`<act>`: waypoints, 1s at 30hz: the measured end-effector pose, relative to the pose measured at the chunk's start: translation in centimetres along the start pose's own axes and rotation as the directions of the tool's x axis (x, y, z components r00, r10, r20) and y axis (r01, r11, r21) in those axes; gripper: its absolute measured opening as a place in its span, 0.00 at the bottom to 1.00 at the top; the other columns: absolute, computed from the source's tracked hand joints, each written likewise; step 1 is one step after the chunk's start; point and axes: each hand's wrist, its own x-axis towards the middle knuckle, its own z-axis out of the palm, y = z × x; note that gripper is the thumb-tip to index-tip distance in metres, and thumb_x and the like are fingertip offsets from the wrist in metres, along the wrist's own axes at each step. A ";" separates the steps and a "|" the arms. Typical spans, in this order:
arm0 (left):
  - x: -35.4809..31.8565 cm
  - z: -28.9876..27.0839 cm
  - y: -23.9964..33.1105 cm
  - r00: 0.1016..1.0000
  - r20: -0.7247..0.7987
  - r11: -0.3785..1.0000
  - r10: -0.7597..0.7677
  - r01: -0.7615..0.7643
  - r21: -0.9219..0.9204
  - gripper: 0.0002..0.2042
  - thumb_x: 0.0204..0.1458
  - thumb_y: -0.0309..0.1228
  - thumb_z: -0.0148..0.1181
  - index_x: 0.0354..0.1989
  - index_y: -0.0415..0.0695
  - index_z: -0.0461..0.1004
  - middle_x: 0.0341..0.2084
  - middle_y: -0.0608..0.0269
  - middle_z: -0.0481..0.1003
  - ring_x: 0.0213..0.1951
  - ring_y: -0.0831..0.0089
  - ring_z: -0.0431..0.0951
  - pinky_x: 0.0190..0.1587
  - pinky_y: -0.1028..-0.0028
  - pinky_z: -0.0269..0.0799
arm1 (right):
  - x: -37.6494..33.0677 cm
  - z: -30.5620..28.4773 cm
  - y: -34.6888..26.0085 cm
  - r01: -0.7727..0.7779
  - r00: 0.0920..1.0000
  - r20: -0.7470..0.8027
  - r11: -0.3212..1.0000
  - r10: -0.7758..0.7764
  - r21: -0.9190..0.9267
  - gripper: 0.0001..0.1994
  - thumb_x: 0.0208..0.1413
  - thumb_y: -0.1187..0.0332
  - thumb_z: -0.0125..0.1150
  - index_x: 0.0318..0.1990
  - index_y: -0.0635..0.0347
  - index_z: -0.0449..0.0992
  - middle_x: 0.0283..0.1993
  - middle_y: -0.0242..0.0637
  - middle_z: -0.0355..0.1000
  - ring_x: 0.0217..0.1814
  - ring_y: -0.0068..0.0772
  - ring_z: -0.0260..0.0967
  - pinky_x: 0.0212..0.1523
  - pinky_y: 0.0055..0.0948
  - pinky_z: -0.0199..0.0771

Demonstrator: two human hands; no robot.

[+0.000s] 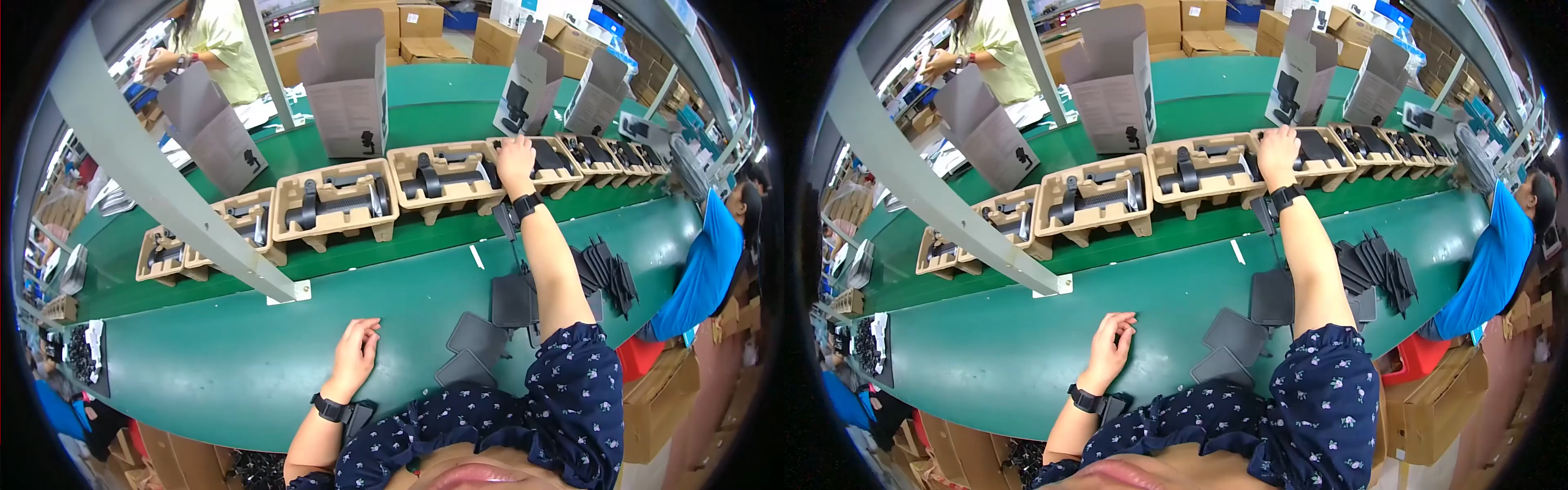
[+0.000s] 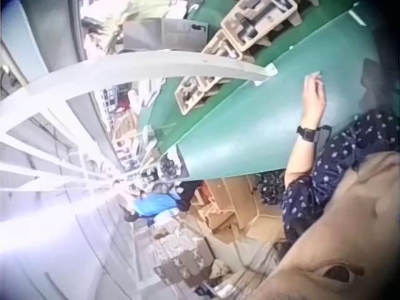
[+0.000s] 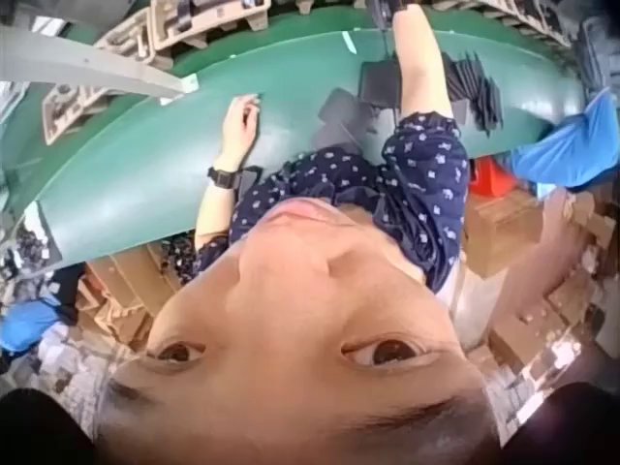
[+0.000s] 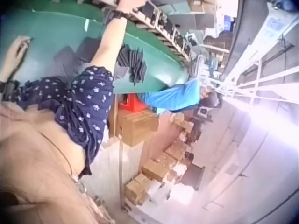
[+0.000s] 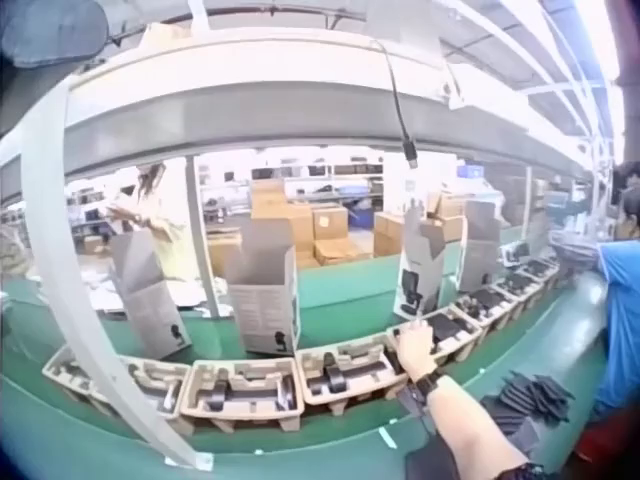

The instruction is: The person picks up a bundle of cables from a box and places them on the table. They then take a cable and a base plate, join them together, and place the assembled unit into a cardboard tray, repeating the process.

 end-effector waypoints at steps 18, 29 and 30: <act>1.6 -1.0 -2.0 0.990 -0.046 0.991 0.132 -0.132 0.002 0.11 0.49 0.16 0.53 0.41 0.38 0.70 0.36 0.59 0.70 0.32 0.72 0.74 0.35 0.76 0.71 | -14.6 -15.9 -1.8 0.661 0.635 0.146 0.631 -0.759 0.407 0.40 0.37 0.51 0.68 0.60 0.48 0.59 0.61 0.50 0.53 0.63 0.54 0.52 0.58 0.52 0.54; 1.4 -2.1 -2.4 0.990 -0.038 0.991 0.135 -0.135 0.001 0.10 0.49 0.16 0.52 0.40 0.38 0.71 0.35 0.59 0.70 0.32 0.72 0.74 0.35 0.77 0.71 | -27.5 -17.5 -3.4 0.675 0.483 0.366 0.605 -0.795 0.422 0.50 0.31 0.44 0.69 0.63 0.55 0.55 0.56 0.55 0.56 0.59 0.53 0.53 0.56 0.48 0.55; 1.3 -2.3 -2.3 0.991 -0.030 0.991 0.134 -0.134 -0.001 0.10 0.50 0.16 0.52 0.41 0.38 0.71 0.36 0.60 0.70 0.32 0.73 0.73 0.36 0.77 0.70 | -27.4 -17.5 -4.0 0.664 0.525 0.338 0.624 -0.781 0.412 0.48 0.30 0.44 0.69 0.61 0.57 0.58 0.52 0.51 0.59 0.55 0.49 0.57 0.52 0.43 0.58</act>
